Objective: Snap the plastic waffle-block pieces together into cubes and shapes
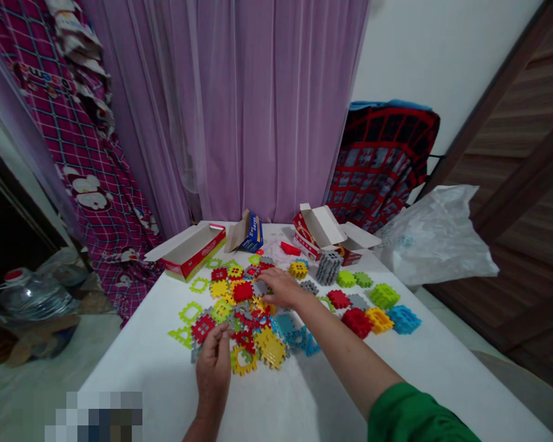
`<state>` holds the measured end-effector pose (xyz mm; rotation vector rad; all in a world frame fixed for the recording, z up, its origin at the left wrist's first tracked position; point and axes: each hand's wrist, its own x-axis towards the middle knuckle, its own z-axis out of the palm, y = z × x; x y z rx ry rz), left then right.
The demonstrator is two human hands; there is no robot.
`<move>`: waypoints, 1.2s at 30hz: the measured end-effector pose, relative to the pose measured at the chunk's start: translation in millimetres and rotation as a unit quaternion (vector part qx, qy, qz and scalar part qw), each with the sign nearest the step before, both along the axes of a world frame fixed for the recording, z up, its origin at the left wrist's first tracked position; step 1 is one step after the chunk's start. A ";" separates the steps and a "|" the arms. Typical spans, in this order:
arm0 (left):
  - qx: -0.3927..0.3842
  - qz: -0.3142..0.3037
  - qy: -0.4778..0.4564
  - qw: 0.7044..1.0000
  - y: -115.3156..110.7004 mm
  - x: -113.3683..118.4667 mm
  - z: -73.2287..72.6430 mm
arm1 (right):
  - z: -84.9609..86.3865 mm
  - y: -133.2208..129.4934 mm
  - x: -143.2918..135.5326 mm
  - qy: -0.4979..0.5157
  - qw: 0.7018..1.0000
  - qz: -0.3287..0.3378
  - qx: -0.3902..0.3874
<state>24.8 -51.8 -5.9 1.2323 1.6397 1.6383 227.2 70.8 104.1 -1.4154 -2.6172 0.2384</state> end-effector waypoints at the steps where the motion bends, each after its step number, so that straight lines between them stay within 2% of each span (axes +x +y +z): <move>1: -0.002 -0.001 -0.003 1.000 -0.1 0.1 0.2 | 0.5 2.3 -3.9 -0.011 1.000 0.003 -0.008; 5: -0.003 -0.004 -0.009 1.000 -0.9 1.4 1.3 | 0.6 6.8 -12.3 -0.048 0.999 -0.001 -0.021; 9: 0.001 -0.002 0.001 1.000 -1.0 1.9 2.1 | 0.1 10.9 -5.5 -0.041 0.999 -0.012 -0.012; 14: 0.011 -0.001 -0.003 1.000 -1.7 3.3 6.5 | 6.9 11.3 35.8 -0.041 0.997 -0.060 -0.010; 19: 0.009 -0.005 0.001 1.000 -3.8 4.7 13.0 | 3.8 -5.7 71.5 -0.082 0.994 -0.064 -0.044; 24: 0.006 -0.007 0.017 1.000 -3.6 4.0 13.6 | -9.4 -17.3 68.5 -0.091 0.993 -0.055 -0.054; 36: -0.010 -0.034 0.026 0.999 -0.8 -3.2 2.5 | -25.4 -14.0 66.1 -0.096 0.992 -0.049 -0.061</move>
